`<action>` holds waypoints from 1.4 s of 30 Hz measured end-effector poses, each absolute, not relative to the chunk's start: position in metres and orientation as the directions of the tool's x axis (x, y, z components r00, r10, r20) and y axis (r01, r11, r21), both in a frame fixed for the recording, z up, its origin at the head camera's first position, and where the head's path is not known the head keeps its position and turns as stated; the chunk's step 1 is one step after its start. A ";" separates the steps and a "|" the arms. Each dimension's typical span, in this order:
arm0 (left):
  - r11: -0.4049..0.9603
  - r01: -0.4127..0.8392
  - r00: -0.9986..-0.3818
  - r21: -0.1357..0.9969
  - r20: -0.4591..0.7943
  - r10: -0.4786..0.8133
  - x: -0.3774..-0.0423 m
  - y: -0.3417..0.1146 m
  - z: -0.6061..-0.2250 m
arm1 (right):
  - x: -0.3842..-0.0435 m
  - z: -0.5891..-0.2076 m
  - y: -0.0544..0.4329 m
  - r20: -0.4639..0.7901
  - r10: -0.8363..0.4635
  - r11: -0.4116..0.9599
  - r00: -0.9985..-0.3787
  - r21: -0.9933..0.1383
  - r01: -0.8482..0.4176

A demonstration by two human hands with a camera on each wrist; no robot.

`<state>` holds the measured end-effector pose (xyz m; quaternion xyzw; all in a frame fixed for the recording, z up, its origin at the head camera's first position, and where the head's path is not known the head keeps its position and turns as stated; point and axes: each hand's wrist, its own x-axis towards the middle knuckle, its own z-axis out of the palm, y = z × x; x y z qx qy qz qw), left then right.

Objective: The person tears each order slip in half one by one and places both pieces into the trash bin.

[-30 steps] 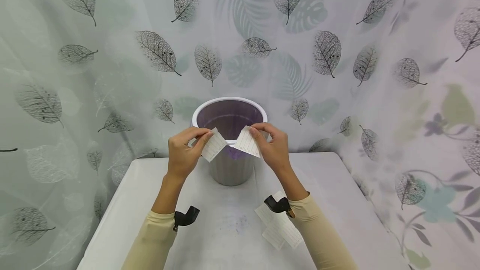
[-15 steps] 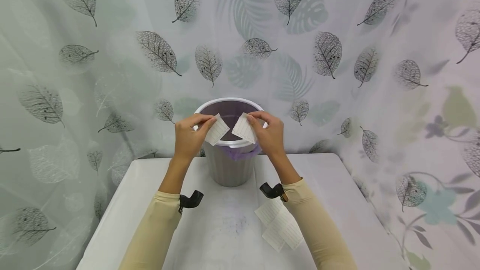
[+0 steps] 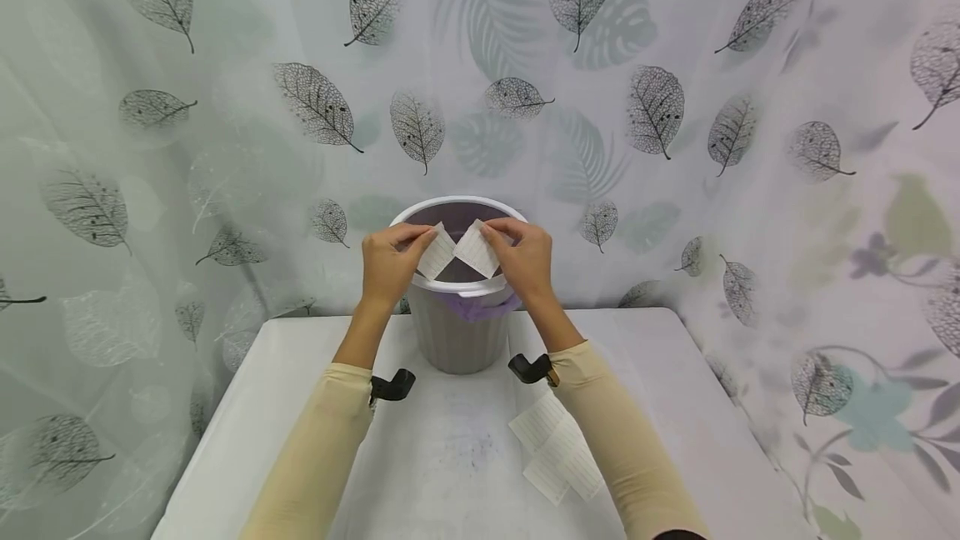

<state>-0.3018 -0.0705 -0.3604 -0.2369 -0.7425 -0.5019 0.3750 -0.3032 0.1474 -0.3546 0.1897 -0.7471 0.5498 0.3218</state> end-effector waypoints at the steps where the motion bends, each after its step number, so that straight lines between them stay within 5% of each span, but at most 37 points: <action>1: 0.385 0.724 -0.610 0.573 0.792 -0.031 -0.303 -0.070 -0.362 | -0.305 -0.355 0.147 0.687 0.069 0.329 -0.724 -0.701 -0.633; 17: 0.461 0.655 -0.640 0.599 0.764 -0.083 -0.319 -0.070 -0.379 | -0.323 -0.370 0.145 0.676 -0.010 0.454 -0.736 -0.653 -0.606; 42: 0.610 0.611 -0.661 0.505 0.749 0.042 -0.309 -0.081 -0.387 | -0.315 -0.380 0.151 0.697 -0.071 0.539 -0.713 -0.575 -0.616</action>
